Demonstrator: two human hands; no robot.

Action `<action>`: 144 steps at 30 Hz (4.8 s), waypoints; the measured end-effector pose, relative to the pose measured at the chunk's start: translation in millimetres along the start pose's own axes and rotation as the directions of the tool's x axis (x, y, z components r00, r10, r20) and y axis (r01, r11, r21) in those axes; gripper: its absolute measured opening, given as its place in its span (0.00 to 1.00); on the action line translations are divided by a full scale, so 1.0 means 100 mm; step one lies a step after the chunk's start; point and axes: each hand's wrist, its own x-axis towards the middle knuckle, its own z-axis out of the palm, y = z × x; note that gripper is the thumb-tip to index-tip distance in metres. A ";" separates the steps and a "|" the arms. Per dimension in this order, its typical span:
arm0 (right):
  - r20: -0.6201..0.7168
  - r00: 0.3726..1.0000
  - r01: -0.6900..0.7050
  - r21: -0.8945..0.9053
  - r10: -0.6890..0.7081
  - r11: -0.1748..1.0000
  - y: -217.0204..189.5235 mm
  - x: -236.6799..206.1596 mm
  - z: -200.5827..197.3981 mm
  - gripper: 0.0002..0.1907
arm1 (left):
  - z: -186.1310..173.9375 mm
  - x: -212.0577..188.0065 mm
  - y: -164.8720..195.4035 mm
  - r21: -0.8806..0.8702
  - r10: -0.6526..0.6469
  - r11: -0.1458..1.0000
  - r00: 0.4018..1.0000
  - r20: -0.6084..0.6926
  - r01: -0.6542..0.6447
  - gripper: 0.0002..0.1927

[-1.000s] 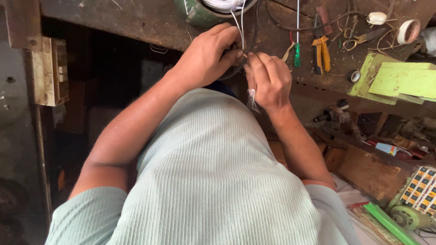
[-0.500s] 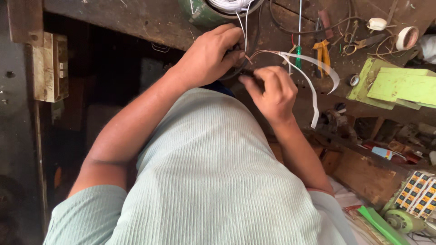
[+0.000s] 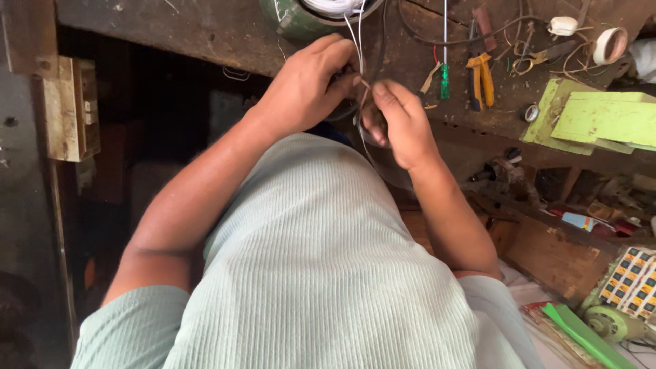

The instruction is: The person strips insulation from several colored wires, twists them together, and wraps the joint with electrical tape. They use pliers and scissors to cut and strip the wires, then secure the connection with tape.

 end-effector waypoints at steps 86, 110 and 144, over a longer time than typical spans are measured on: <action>-0.061 0.883 0.378 -0.493 -0.465 0.783 0.46 0.45 -0.24 0.10 | 0.78 0.34 -0.45 0.070 -0.060 0.994 0.948 -0.313 0.086 0.19; -0.158 0.832 0.320 -0.647 -0.532 0.692 0.11 -0.31 -0.05 0.08 | -0.37 -0.78 -0.02 -0.062 -0.223 0.975 0.954 -0.201 0.215 0.32; 0.394 0.917 -0.103 0.381 -0.060 0.919 0.98 0.05 -1.37 0.22 | 0.87 -0.72 0.27 -0.618 -0.635 0.723 0.649 -0.420 0.307 0.05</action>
